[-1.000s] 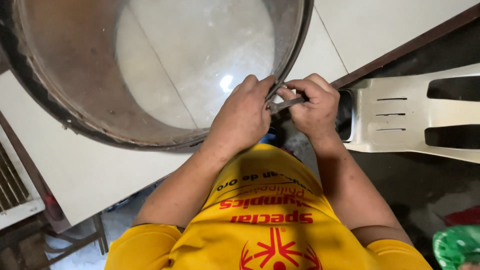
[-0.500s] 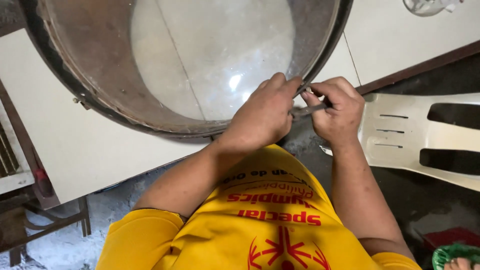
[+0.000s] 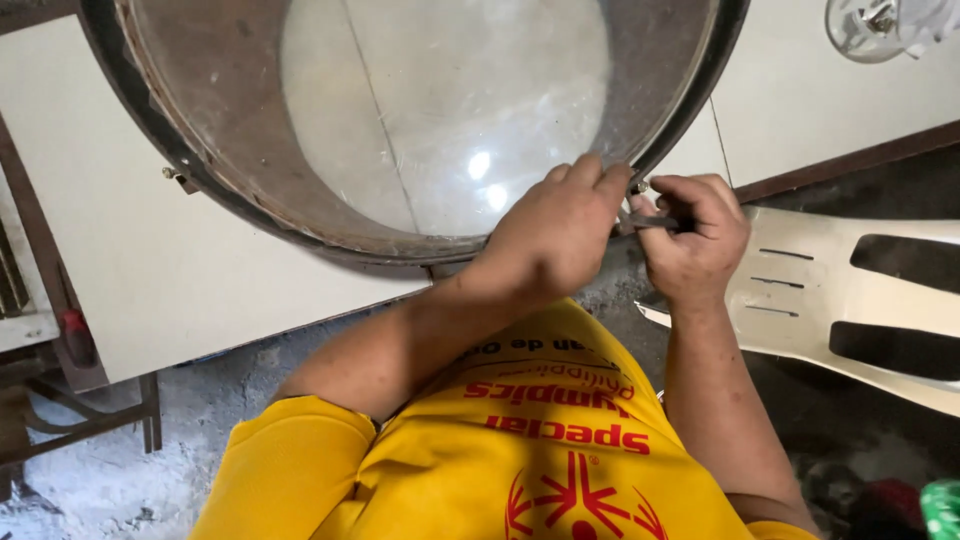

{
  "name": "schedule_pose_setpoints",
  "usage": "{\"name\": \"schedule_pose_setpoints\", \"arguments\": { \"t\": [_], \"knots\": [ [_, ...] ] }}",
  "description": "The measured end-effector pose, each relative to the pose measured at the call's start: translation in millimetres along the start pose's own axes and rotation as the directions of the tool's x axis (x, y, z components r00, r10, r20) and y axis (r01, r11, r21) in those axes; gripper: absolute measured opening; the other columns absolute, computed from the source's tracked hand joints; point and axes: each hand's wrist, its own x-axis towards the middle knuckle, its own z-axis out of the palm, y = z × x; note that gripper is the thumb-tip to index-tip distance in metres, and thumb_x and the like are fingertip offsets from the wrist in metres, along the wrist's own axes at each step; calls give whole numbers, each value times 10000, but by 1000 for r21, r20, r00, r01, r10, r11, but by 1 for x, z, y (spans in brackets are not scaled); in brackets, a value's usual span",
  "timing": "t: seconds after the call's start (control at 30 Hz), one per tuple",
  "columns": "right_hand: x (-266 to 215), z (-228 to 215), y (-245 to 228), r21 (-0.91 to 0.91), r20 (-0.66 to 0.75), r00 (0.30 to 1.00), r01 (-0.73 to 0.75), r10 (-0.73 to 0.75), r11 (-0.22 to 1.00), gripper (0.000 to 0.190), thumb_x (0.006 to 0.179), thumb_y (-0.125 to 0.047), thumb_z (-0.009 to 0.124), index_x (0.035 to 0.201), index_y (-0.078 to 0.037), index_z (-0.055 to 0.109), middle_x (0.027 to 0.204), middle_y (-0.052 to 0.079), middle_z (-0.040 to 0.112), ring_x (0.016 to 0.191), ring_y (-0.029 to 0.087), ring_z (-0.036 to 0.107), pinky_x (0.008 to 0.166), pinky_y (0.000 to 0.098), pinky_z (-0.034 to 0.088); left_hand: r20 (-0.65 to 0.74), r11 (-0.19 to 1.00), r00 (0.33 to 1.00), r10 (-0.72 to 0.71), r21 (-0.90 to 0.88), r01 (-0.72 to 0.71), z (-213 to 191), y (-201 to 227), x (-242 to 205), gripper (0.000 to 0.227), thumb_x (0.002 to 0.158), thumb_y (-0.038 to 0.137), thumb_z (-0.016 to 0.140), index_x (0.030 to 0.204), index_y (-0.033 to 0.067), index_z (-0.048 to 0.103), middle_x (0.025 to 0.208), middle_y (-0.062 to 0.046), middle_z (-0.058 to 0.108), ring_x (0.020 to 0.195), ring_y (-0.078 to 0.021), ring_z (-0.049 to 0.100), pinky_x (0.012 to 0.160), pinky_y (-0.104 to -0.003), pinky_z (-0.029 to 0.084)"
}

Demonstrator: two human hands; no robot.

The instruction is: The person uses a wrench to tighten screws on the rim of a large metal bowl. They rotate the bowl to access different screws and occasionally use their hands to adjust the fasteners.

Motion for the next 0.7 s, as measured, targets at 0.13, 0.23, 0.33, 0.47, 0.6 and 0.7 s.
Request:
{"name": "schedule_pose_setpoints", "arguments": {
  "t": [0.13, 0.23, 0.33, 0.47, 0.6, 0.7],
  "knots": [
    [-2, 4, 6, -47, -7, 1000, 10, -11, 999, 221, 906, -84, 968, 975, 16, 783, 765, 127, 619, 673, 281, 616, 624, 376, 497, -17, 997, 999, 40, 63, -39, -7, 7, -25, 452, 920, 15, 454, 1357, -80, 521, 1066, -221, 585, 965, -396, 619, 808, -489, 546],
    [2, 7, -1, -73, -37, 997, 67, -70, 995, 124, 936, -5, 901, 951, 40, 786, 780, 150, 649, 651, 308, 621, 599, 394, 488, -135, 990, 988, 78, 127, -61, -9, 7, -38, 390, 913, -50, 439, 1268, -104, 590, 999, -191, 588, 889, -333, 600, 755, -450, 519],
    [4, 7, -3, -39, -39, 997, 58, -59, 998, 129, 927, 2, 893, 964, 44, 776, 776, 156, 641, 635, 288, 597, 578, 381, 477, -216, 962, 968, 126, 265, -66, 1, -3, -48, 301, 920, -50, 488, 1174, -68, 648, 918, -143, 565, 825, -281, 590, 678, -413, 504],
    [7, 3, 4, 34, 12, 997, 71, -72, 997, 118, 929, 25, 867, 989, 71, 777, 803, 186, 655, 651, 306, 607, 583, 391, 472, -305, 936, 930, 207, 339, -98, 1, -9, -51, 241, 904, -42, 504, 1090, -39, 657, 870, -107, 517, 768, -261, 570, 626, -405, 498],
    [6, 4, 10, 0, 0, 994, 106, -106, 994, 181, 925, -32, 927, 954, 51, 768, 767, 172, 638, 644, 300, 603, 582, 388, 457, -348, 903, 891, 292, 406, -137, 1, -13, -52, 182, 928, -45, 502, 994, 2, 665, 818, -44, 459, 695, -200, 532, 582, -349, 482],
    [8, 5, 5, -46, 8, 987, 160, -159, 986, 153, 955, -25, 903, 958, 57, 774, 783, 173, 652, 641, 332, 602, 578, 406, 468, -366, 892, 872, 326, 424, -156, -1, -14, -50, 160, 922, -46, 505, 948, 14, 651, 805, -26, 439, 673, -187, 524, 553, -343, 473]
  ]
}}
